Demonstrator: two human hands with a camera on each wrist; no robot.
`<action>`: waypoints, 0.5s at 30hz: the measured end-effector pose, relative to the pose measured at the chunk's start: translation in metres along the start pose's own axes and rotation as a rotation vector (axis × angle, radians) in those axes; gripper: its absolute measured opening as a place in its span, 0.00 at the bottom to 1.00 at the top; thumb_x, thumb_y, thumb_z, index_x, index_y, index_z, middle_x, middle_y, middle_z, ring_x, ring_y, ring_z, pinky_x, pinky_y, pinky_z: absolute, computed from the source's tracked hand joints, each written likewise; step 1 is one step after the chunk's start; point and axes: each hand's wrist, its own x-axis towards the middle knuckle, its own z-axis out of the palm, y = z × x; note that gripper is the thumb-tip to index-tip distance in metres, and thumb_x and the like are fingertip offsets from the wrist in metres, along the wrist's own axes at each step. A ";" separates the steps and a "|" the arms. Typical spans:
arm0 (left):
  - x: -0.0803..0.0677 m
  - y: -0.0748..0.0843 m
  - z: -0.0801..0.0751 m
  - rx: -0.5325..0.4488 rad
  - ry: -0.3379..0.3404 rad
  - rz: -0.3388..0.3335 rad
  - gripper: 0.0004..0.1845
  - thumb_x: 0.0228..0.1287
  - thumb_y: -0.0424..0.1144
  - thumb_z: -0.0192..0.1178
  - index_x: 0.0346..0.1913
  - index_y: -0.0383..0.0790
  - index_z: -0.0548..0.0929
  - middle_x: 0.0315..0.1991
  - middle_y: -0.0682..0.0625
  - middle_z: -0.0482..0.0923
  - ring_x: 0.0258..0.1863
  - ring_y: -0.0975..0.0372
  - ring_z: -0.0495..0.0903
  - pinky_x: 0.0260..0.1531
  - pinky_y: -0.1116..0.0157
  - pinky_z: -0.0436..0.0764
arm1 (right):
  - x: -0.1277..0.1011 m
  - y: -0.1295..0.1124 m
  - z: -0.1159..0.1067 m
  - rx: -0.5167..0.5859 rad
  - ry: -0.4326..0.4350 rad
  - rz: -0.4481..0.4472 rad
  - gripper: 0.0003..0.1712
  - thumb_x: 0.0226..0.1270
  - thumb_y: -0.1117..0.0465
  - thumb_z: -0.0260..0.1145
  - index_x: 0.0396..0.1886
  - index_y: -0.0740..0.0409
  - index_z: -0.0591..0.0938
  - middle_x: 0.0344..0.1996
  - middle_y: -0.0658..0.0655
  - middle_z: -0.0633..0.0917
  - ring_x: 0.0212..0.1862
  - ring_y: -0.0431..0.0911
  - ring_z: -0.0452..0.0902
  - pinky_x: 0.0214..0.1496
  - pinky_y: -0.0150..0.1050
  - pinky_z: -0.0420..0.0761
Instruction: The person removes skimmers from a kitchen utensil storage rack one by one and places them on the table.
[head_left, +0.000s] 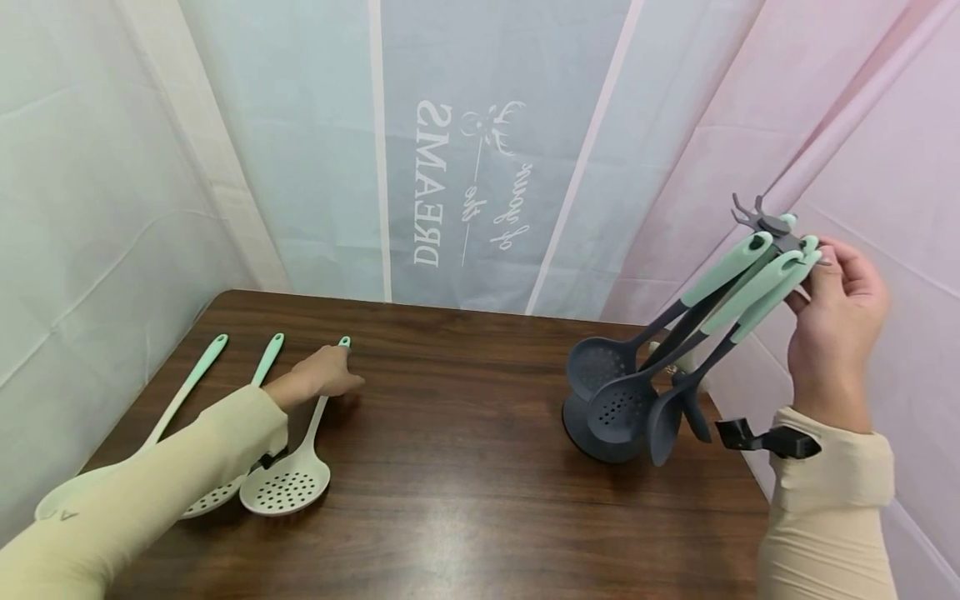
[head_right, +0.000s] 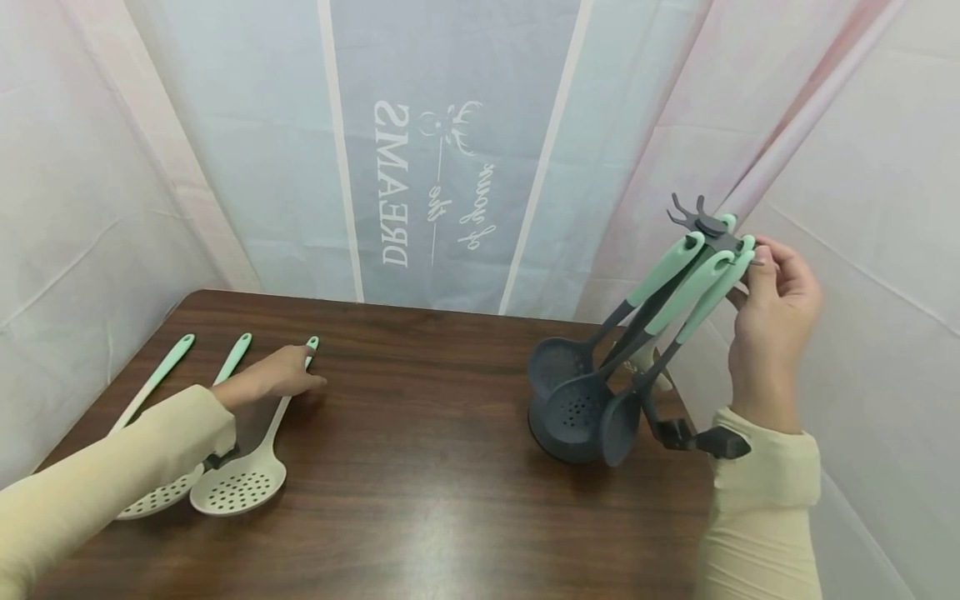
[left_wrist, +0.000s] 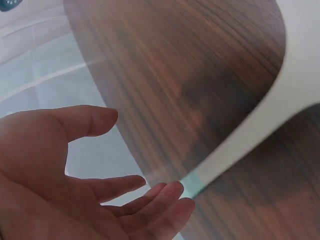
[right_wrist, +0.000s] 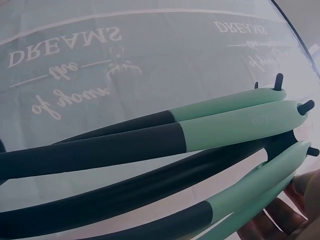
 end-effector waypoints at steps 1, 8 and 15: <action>0.000 0.002 0.001 -0.006 0.001 0.013 0.39 0.72 0.43 0.59 0.71 0.15 0.59 0.68 0.21 0.63 0.65 0.34 0.70 0.55 0.42 0.78 | 0.000 0.000 0.000 0.003 0.000 0.001 0.11 0.68 0.71 0.69 0.46 0.75 0.83 0.33 0.62 0.85 0.31 0.48 0.87 0.30 0.35 0.87; 0.000 0.016 0.001 -0.049 0.053 0.102 0.37 0.73 0.42 0.59 0.72 0.18 0.60 0.70 0.22 0.60 0.70 0.33 0.62 0.64 0.40 0.71 | -0.002 0.000 -0.001 0.010 0.009 -0.014 0.11 0.67 0.71 0.69 0.45 0.75 0.83 0.34 0.62 0.86 0.32 0.49 0.87 0.29 0.36 0.87; 0.001 0.028 0.001 -0.084 0.093 0.184 0.35 0.74 0.42 0.59 0.74 0.24 0.62 0.71 0.26 0.62 0.73 0.34 0.57 0.67 0.39 0.65 | -0.004 0.000 -0.002 -0.001 0.028 -0.026 0.10 0.67 0.72 0.69 0.44 0.75 0.83 0.34 0.63 0.86 0.32 0.49 0.88 0.29 0.36 0.87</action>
